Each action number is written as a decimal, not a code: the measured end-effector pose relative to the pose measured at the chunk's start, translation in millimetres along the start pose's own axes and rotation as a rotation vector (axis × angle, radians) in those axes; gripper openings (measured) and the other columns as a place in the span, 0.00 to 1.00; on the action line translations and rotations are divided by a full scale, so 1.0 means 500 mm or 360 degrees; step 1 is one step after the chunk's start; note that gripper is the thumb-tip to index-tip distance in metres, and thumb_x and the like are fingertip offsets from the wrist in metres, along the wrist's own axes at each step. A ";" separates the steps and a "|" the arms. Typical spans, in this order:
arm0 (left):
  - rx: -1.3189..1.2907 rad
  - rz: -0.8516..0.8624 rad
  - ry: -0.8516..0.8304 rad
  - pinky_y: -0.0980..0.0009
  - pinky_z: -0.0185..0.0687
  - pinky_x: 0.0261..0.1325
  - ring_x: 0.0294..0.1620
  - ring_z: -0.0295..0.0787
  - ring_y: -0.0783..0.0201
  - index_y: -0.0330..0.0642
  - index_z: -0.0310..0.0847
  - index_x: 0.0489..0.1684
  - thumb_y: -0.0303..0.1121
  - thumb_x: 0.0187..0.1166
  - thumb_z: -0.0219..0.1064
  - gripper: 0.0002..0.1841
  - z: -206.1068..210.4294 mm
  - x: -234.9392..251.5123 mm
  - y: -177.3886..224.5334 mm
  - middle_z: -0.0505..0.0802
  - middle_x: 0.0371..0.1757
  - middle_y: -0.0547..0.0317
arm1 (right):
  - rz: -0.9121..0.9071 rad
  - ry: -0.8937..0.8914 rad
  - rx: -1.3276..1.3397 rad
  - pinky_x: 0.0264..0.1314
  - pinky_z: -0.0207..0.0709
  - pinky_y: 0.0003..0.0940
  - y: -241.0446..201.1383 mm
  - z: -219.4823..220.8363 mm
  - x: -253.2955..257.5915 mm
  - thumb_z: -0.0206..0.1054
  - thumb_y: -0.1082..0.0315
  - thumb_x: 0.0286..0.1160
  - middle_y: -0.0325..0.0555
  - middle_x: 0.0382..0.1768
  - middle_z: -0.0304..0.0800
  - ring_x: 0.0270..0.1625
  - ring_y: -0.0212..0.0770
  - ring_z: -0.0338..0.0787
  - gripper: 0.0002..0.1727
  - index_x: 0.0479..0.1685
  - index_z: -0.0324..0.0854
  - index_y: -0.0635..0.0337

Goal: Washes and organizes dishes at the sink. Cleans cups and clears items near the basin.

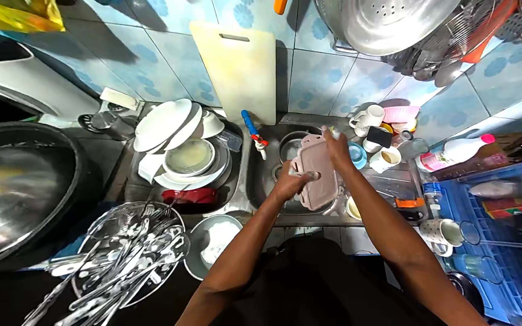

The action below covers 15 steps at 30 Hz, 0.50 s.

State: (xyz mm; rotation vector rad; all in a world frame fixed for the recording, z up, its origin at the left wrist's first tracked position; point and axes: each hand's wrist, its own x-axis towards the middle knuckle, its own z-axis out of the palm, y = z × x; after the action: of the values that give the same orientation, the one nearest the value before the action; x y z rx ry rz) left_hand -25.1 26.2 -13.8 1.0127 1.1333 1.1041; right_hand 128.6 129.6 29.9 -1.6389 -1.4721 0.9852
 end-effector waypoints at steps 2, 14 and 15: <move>0.0098 -0.0005 -0.0035 0.70 0.77 0.17 0.14 0.79 0.65 0.36 0.82 0.40 0.24 0.68 0.76 0.08 0.002 -0.006 0.017 0.89 0.22 0.55 | -0.0207 -0.0089 -0.0275 0.57 0.81 0.60 -0.026 -0.002 0.000 0.60 0.45 0.85 0.58 0.43 0.89 0.49 0.54 0.90 0.28 0.54 0.85 0.65; 0.0234 0.0104 -0.0132 0.65 0.86 0.29 0.26 0.89 0.62 0.36 0.86 0.39 0.23 0.65 0.78 0.09 -0.022 0.010 0.052 0.93 0.30 0.53 | -0.1637 -0.0305 -0.0520 0.63 0.87 0.48 -0.008 0.018 -0.018 0.62 0.59 0.85 0.50 0.49 0.96 0.55 0.46 0.95 0.17 0.52 0.90 0.62; 0.0239 0.0091 -0.0147 0.65 0.87 0.30 0.27 0.90 0.62 0.35 0.87 0.40 0.22 0.64 0.78 0.09 -0.023 0.009 0.054 0.93 0.31 0.52 | -0.1495 -0.0226 -0.0518 0.50 0.88 0.49 -0.004 0.012 -0.011 0.63 0.57 0.85 0.51 0.38 0.94 0.43 0.46 0.95 0.17 0.46 0.88 0.63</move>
State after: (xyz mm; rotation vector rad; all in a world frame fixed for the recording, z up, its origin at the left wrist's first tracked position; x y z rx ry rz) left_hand -39.7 35.6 10.4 1.2079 1.1311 1.0181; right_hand 122.1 124.5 29.7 -0.8545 -2.2551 0.3331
